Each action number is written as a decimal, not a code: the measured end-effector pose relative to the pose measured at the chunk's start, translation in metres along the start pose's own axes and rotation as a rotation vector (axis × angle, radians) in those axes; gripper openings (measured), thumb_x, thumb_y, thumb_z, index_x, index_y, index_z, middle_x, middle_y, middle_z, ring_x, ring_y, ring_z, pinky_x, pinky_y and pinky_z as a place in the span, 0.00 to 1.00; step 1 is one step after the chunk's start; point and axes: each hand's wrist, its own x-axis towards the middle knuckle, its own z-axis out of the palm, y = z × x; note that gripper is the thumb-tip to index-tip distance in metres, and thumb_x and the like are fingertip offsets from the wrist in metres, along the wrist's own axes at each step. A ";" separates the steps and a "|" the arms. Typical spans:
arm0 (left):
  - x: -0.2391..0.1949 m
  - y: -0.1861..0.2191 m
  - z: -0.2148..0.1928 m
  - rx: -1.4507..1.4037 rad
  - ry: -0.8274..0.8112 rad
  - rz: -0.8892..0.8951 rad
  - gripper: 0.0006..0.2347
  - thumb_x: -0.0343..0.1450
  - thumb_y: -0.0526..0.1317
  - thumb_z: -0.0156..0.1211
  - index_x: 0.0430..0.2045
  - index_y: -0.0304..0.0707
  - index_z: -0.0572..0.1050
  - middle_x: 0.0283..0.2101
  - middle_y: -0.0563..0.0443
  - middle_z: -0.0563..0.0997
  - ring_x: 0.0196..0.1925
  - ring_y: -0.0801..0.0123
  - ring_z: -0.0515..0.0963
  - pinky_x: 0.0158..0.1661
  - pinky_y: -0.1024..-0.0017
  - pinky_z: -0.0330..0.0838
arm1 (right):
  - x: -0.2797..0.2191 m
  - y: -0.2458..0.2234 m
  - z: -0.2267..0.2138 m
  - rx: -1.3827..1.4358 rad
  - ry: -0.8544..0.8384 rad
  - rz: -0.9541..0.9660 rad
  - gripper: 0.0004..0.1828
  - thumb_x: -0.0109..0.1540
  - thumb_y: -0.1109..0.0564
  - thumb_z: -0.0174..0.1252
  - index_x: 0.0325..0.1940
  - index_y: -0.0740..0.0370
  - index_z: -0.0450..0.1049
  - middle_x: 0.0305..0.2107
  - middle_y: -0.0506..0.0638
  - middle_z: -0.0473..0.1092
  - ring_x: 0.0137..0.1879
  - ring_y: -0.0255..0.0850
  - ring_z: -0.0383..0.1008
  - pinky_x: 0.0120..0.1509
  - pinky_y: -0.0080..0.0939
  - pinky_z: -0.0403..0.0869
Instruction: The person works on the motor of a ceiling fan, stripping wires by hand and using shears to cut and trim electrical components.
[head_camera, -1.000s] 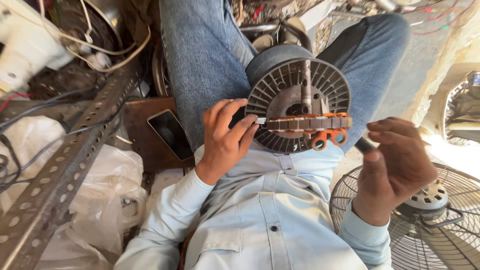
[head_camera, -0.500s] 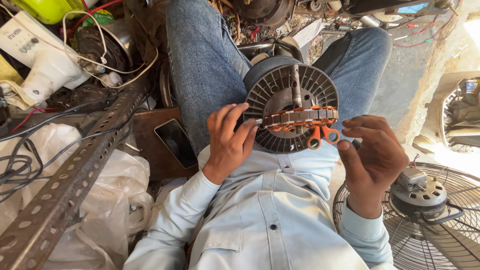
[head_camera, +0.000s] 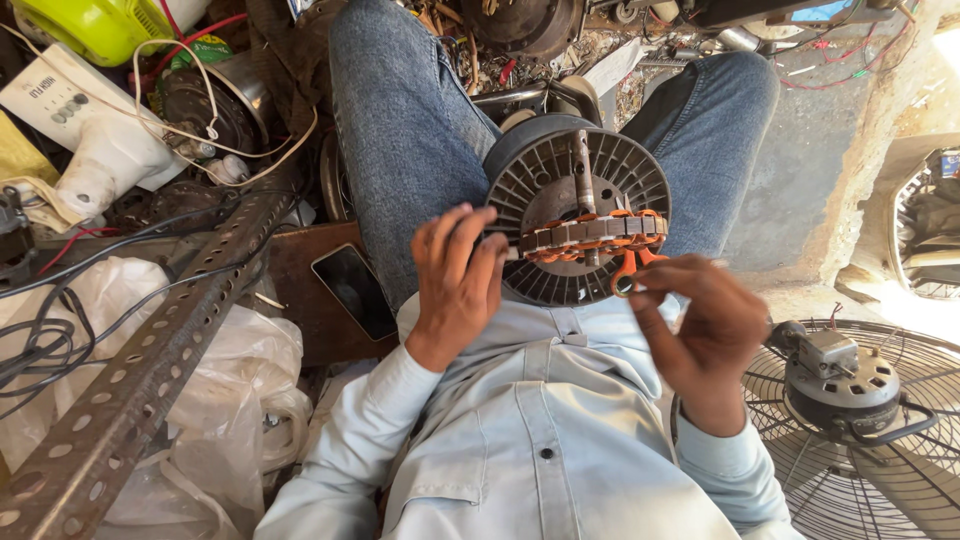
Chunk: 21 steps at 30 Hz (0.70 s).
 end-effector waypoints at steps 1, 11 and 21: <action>0.000 0.004 -0.005 -0.027 0.003 -0.001 0.05 0.72 0.33 0.60 0.39 0.33 0.77 0.54 0.46 0.75 0.61 0.53 0.73 0.59 0.53 0.58 | -0.001 -0.001 0.003 -0.021 -0.050 -0.010 0.06 0.61 0.69 0.65 0.42 0.70 0.76 0.37 0.55 0.77 0.38 0.36 0.78 0.44 0.31 0.75; 0.009 0.052 -0.040 -0.172 -0.102 0.141 0.05 0.69 0.31 0.61 0.35 0.36 0.72 0.41 0.52 0.75 0.38 0.65 0.76 0.44 0.62 0.58 | -0.014 0.012 0.035 0.134 -0.245 -0.007 0.11 0.57 0.68 0.70 0.42 0.68 0.77 0.35 0.51 0.78 0.40 0.35 0.79 0.45 0.33 0.76; 0.020 0.060 -0.035 -0.304 -0.163 0.154 0.06 0.71 0.33 0.59 0.38 0.33 0.71 0.39 0.48 0.75 0.37 0.60 0.76 0.43 0.60 0.62 | -0.012 0.019 0.020 0.455 -0.290 0.091 0.11 0.58 0.73 0.68 0.42 0.71 0.75 0.36 0.52 0.75 0.43 0.35 0.78 0.51 0.34 0.77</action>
